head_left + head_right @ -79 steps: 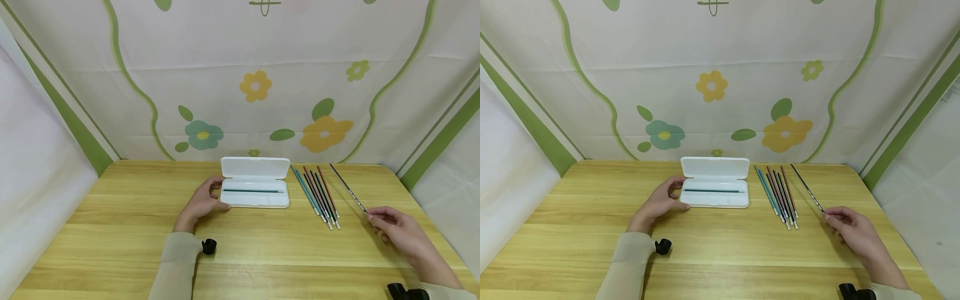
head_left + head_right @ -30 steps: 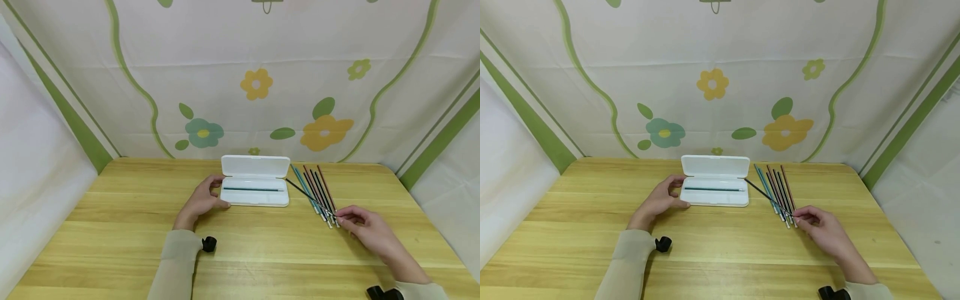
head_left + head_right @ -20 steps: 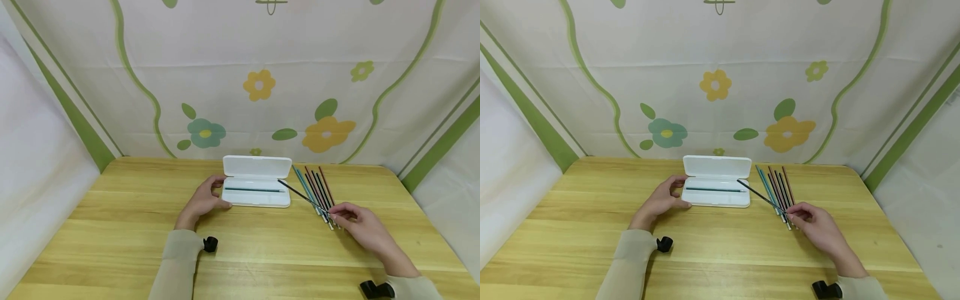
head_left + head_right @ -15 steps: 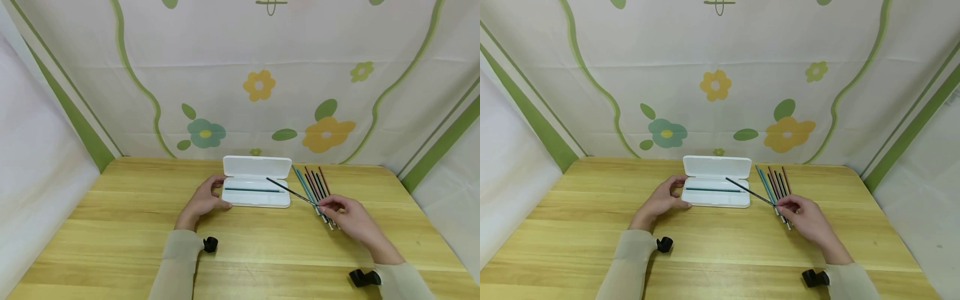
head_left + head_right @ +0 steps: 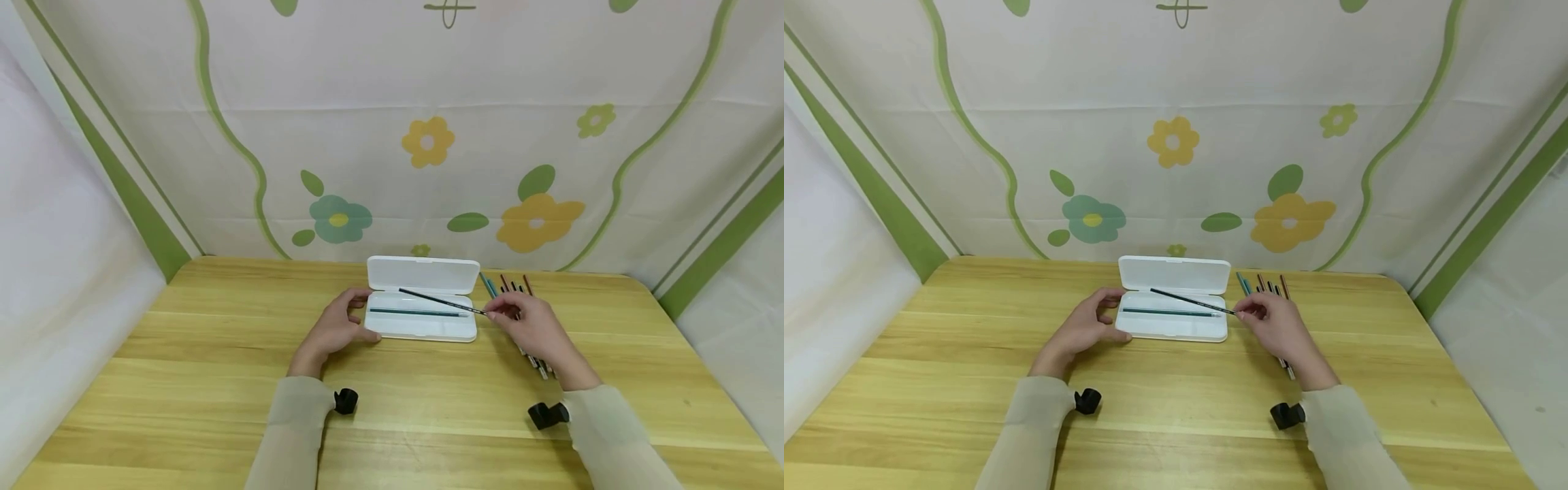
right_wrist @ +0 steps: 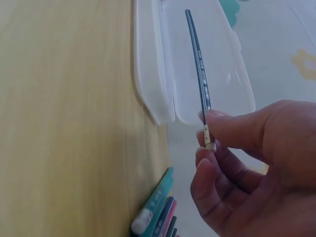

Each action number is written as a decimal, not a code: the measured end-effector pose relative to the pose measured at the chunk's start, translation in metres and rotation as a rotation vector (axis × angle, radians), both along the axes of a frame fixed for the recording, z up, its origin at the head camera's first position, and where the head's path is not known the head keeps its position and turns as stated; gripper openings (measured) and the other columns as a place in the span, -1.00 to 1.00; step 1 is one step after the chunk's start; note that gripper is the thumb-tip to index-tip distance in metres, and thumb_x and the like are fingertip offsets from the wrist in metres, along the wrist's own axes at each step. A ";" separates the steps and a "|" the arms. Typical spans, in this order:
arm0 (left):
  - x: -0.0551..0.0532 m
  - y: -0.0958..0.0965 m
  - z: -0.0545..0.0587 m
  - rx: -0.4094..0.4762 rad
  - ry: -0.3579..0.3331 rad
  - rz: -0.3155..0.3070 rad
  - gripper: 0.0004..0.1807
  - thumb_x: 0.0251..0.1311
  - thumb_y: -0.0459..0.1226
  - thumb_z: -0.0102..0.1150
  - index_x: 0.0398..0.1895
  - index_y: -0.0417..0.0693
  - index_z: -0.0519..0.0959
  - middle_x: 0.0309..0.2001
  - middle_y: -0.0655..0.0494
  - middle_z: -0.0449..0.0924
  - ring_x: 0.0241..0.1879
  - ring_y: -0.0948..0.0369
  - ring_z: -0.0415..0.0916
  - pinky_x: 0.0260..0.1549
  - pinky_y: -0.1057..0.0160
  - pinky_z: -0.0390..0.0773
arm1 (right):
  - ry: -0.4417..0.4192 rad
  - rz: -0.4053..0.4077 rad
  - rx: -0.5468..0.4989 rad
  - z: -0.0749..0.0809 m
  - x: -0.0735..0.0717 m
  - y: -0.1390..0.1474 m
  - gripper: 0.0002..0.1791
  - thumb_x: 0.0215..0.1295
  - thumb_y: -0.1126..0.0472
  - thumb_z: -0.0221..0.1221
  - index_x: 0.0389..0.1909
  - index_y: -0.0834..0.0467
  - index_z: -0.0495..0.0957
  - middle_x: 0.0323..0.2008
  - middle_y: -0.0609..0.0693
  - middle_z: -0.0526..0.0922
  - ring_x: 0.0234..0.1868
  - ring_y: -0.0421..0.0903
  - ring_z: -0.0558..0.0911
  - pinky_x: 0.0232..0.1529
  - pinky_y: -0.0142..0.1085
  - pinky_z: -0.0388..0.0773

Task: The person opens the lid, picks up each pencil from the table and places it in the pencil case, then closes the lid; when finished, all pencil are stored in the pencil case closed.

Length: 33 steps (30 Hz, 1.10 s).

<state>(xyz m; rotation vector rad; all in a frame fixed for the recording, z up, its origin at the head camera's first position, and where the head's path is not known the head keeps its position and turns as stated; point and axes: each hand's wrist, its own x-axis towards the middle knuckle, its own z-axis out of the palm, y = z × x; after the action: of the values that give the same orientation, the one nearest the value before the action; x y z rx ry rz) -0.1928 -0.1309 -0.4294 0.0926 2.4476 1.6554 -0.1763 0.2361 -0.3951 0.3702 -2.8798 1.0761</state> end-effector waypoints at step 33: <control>0.001 0.000 0.002 -0.002 0.001 -0.007 -0.06 -0.08 -0.40 0.67 0.47 0.00 0.48 0.39 -0.05 0.53 0.41 -0.04 0.41 0.37 -0.09 0.49 | -0.051 -0.035 -0.106 -0.028 -0.036 -0.044 -0.89 0.48 0.23 0.35 -0.11 0.10 0.83 -0.08 0.09 0.77 -0.18 -0.05 0.56 -0.15 -0.23 0.50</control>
<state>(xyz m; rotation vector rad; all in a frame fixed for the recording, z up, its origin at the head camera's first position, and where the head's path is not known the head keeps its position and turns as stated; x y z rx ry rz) -0.1916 -0.1311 -0.4276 0.1013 2.4466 1.6504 -0.2126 0.1919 -0.4230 0.2908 -2.8456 1.2435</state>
